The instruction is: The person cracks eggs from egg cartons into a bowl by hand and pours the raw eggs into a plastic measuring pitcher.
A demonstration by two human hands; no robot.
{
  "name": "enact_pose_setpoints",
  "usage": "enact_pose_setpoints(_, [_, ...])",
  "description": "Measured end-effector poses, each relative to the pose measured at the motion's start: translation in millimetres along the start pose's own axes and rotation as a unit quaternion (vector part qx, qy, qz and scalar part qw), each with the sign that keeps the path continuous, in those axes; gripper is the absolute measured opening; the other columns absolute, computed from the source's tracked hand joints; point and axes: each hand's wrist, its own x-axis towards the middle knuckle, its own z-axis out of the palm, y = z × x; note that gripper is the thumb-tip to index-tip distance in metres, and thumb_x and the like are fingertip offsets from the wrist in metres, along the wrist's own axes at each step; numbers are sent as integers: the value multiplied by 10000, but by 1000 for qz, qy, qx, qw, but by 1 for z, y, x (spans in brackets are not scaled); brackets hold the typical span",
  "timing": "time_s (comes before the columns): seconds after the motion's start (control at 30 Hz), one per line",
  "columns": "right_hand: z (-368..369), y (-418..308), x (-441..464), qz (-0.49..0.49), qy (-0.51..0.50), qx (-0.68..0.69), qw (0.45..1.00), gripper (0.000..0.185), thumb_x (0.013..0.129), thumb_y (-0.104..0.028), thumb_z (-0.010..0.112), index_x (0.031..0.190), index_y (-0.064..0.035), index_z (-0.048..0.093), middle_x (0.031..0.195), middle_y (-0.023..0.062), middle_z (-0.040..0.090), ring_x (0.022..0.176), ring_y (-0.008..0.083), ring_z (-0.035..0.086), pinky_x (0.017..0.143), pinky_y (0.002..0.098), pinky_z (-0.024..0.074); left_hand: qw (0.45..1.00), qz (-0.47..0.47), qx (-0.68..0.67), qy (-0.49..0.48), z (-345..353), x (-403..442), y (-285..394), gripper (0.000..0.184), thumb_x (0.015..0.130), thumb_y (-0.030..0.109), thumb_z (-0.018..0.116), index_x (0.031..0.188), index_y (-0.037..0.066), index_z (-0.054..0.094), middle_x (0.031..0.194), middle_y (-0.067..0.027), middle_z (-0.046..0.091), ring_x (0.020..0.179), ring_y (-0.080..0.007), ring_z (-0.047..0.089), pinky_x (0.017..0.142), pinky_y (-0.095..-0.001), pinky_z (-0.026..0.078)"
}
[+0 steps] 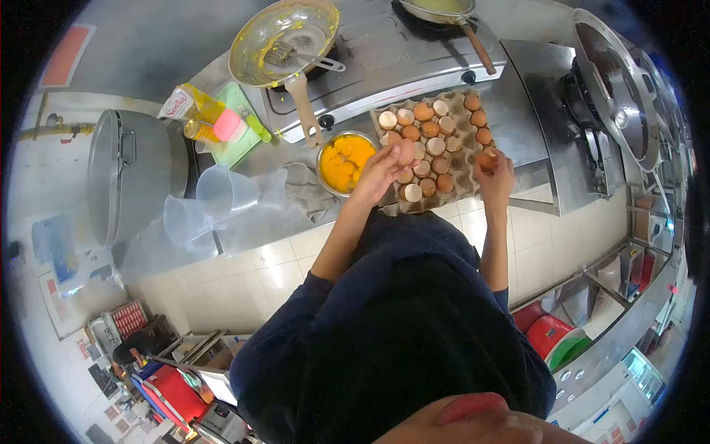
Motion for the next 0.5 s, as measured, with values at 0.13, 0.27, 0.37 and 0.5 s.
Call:
enact_pose_setpoints(0.13, [-7,-69,-13,-106,-30,221,969,480,754,-59,752,1220,-93,644,1177,157,543,1068,290,561,859,352,511,999,-12,-40,2,0,-2,0,470,998,333,539,1279,-41,500,1168,-152,633,1069,-267,651,847,-273,527])
enact_pose_setpoints(0.27, [14,-109,-33,-281,43,205,937,564,736,-22,775,1275,-94,623,1187,116,516,1061,252,553,853,336,503,997,-35,-66,-7,-9,-11,3,471,989,355,551,1252,-35,526,1143,-140,648,1072,-263,650,846,-286,545])
enact_pose_setpoints(0.37, [52,-112,-47,-294,-46,266,917,564,745,-21,773,1283,-88,618,1191,118,510,1080,261,547,885,333,483,997,-44,-24,57,-24,-14,2,468,985,359,558,1237,-35,539,1125,-130,659,1021,-239,664,834,-293,558])
enact_pose_setpoints(0.5, [60,-127,-55,-221,-8,304,927,555,766,-45,769,1295,-73,605,1192,113,512,1104,270,549,905,335,486,996,-39,-53,52,-33,-35,23,451,981,348,570,1220,-34,552,1120,-128,659,973,-215,669,825,-291,566])
